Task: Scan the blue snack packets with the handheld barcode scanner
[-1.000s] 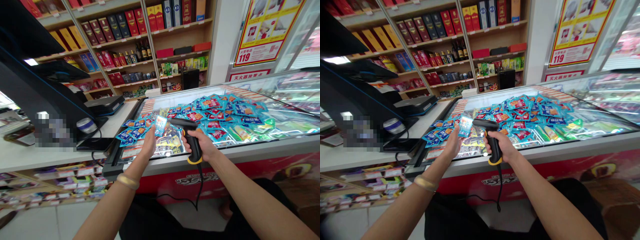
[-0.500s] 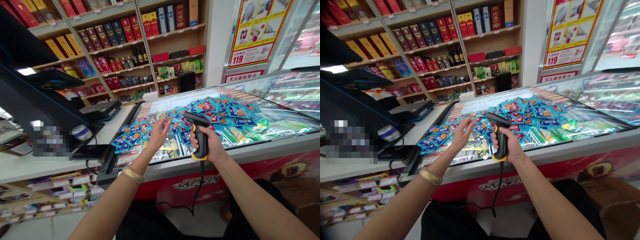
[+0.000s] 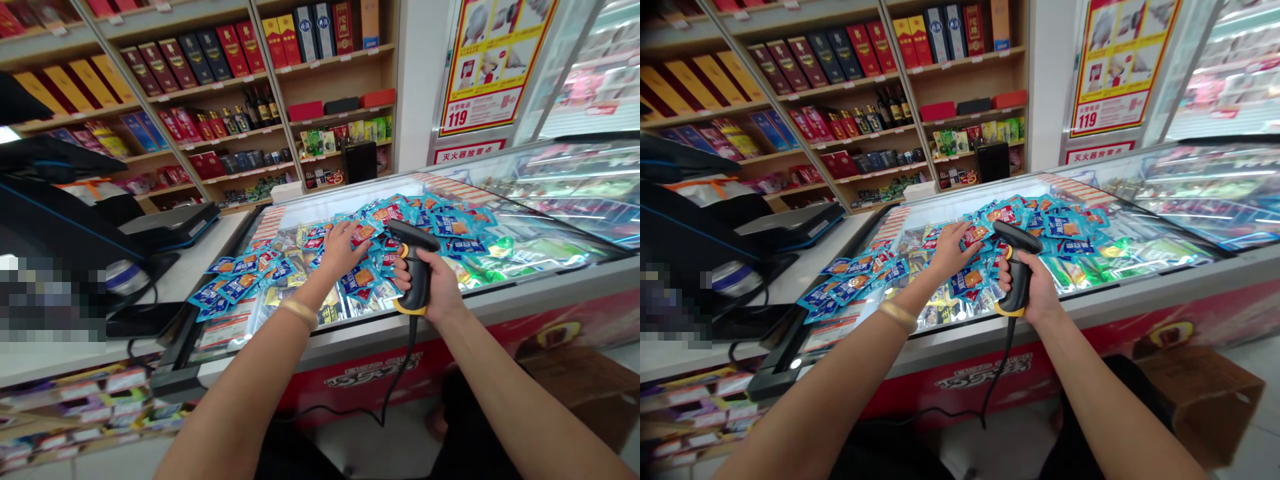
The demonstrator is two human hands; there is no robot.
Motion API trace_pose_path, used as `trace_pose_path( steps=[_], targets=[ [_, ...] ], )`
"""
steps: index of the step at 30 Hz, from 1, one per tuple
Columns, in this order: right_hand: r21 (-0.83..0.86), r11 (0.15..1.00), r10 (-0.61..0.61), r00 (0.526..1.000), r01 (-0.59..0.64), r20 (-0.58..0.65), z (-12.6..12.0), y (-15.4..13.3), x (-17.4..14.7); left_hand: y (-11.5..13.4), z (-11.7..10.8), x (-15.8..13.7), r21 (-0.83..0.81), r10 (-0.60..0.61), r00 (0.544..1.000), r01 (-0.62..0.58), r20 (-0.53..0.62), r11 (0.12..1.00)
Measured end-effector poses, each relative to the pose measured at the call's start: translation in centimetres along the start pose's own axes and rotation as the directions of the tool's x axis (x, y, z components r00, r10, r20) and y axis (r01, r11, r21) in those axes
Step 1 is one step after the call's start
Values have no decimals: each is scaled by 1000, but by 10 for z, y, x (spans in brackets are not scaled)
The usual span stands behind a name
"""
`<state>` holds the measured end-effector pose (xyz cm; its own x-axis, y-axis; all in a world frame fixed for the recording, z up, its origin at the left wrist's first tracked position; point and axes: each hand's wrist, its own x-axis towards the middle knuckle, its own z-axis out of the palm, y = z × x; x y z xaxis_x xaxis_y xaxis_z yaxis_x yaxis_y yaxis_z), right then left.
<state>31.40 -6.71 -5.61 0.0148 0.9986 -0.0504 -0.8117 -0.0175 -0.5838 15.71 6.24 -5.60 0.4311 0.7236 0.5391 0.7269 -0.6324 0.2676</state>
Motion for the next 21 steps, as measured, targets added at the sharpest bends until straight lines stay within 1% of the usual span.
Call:
trace_pose_path(
  steps=[2, 4, 7, 10, 12, 14, 16, 17, 19, 21],
  targets=[
    [1, 1000, -1, 1000, 1, -1, 1, 0, -1, -6, -7, -7, 7, -10, 999, 10, -32, 1000],
    [2, 1000, -3, 1000, 3, 3, 4, 2, -1, -16, -17, -17, 49, -50, 998, 52, -42, 997],
    [-1, 1000, 12, 1000, -12, 29, 12, 10, 0, -38, -40, -38, 196, -182, 983, 182, -19, 964],
    [-9, 998, 57, 995, -57, 77, 25, 26, 2, -61, -64, -62, 364, -326, 945, 293, 33, 884],
    [-17, 996, 94, 990, -93, 105, 34, 41, 2, -74, -78, -77, 449, -396, 915, 322, 79, 833],
    [-38, 990, 138, 984, -135, 112, 42, 55, 2, -82, -87, -88, 500, -443, 889, 333, 116, 799],
    [-64, 982, 182, 978, -176, 103, 48, 68, 1, -88, -90, -96, 518, -451, 880, 320, 148, 793],
    [-82, 977, 202, 975, -195, 91, 51, 73, 1, -89, -90, -98, 521, -438, 884, 301, 161, 799],
    [-117, 967, 235, 970, -226, 65, 53, 79, -1, -92, -88, -103, 526, -391, 905, 252, 170, 812],
    [-140, 958, 260, 964, -251, 49, 54, 81, -1, -93, -84, -106, 520, -333, 930, 211, 153, 828]
  ],
)
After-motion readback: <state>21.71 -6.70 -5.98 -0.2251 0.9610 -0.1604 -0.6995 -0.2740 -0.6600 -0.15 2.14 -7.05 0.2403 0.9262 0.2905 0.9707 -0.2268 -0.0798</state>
